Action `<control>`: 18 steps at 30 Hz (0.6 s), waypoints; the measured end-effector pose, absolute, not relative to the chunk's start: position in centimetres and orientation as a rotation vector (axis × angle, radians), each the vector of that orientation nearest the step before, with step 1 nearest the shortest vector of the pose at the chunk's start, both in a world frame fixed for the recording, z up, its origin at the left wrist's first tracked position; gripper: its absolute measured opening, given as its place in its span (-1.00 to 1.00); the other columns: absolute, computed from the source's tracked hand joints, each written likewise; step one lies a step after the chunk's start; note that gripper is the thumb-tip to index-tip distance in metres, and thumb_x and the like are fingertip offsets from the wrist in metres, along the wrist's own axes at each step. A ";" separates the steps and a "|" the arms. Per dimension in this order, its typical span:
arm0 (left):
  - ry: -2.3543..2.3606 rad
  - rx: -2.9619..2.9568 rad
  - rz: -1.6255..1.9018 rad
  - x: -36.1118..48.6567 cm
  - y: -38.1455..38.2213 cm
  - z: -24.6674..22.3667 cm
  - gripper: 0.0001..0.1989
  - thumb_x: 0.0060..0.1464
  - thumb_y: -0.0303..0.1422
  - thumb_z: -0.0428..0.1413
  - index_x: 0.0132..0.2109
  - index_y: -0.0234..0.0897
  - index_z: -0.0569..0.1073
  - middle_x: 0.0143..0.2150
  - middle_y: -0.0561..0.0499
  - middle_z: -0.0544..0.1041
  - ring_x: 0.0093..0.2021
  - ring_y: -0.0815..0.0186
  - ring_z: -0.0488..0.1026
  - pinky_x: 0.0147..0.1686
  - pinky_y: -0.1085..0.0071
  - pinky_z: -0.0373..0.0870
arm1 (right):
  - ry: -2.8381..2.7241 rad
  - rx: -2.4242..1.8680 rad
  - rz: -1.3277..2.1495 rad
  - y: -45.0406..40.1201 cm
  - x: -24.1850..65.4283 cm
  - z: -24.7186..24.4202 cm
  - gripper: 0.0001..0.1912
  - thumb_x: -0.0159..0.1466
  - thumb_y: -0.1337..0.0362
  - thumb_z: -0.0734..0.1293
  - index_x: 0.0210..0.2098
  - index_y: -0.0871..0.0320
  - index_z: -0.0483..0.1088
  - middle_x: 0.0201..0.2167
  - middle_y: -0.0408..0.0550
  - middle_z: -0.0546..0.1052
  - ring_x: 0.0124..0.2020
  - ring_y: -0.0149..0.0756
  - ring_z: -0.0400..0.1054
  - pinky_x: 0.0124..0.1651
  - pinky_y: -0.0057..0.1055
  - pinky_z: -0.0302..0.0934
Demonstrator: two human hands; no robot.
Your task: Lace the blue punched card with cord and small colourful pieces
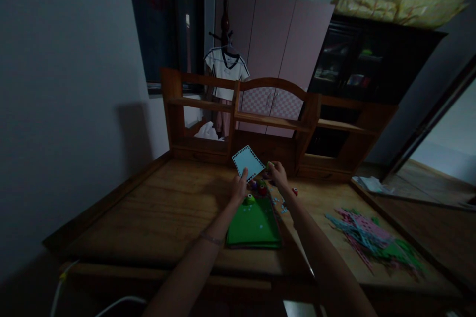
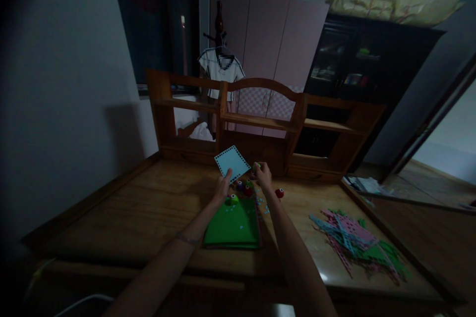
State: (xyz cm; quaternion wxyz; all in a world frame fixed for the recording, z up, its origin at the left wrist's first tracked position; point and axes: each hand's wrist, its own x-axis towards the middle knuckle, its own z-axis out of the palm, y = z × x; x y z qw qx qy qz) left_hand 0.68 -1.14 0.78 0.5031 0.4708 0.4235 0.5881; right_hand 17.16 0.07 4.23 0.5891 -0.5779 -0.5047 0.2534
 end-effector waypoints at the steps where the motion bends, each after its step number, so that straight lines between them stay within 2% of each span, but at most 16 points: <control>1: 1.024 1.143 1.430 0.7 -1.2 0.8 -0.38 0.00 0.15 -0.04 -0.43 -0.39 0.51 -0.52 -0.12 0.53 -0.54 0.27 0.44 -0.49 0.41 0.29 | -1.187 -1.366 0.588 0.2 16.9 4.2 -0.67 0.11 -0.01 0.27 -0.26 0.08 0.35 -0.45 -0.17 0.47 -0.44 -0.31 0.41 -0.45 -0.40 0.34; 7: 1.008 1.137 1.438 0.9 -1.2 0.8 -0.37 -0.02 0.16 -0.03 -0.41 -0.41 0.51 -0.50 -0.15 0.55 -0.52 0.24 0.45 -0.49 0.40 0.32 | -1.196 -1.381 0.579 0.4 16.1 3.7 -0.66 0.12 -0.03 0.26 -0.27 0.08 0.35 -0.40 -0.10 0.50 -0.38 -0.25 0.44 -0.43 -0.37 0.34; 11: 1.036 1.179 1.456 0.7 -1.1 0.7 -0.39 0.00 0.14 -0.03 -0.39 -0.40 0.53 -0.46 -0.15 0.56 -0.48 0.25 0.46 -0.45 0.40 0.31 | -1.110 -1.320 0.538 0.6 18.1 5.0 -0.55 0.12 -0.06 0.25 -0.12 0.09 0.28 -0.24 -0.06 0.49 -0.37 -0.27 0.44 -0.45 -0.38 0.33; 13: 1.083 1.201 1.466 0.7 -1.0 0.8 -0.40 0.00 0.13 -0.02 -0.39 -0.39 0.53 -0.45 -0.14 0.56 -0.47 0.25 0.46 -0.44 0.41 0.29 | -1.142 -1.353 0.433 0.6 20.3 6.0 -0.50 0.08 -0.05 0.29 -0.09 0.11 0.25 -0.24 -0.06 0.49 -0.37 -0.28 0.43 -0.44 -0.40 0.31; 18: 1.113 1.192 1.467 0.6 -1.1 1.0 -0.40 0.00 0.12 -0.01 -0.46 -0.39 0.51 -0.53 -0.12 0.53 -0.51 0.27 0.43 -0.47 0.42 0.25 | -1.538 -1.769 0.008 -0.6 26.5 6.6 -0.73 0.00 0.11 0.40 -0.37 0.13 0.40 -0.43 -0.05 0.51 -0.35 -0.24 0.39 -0.36 -0.42 0.17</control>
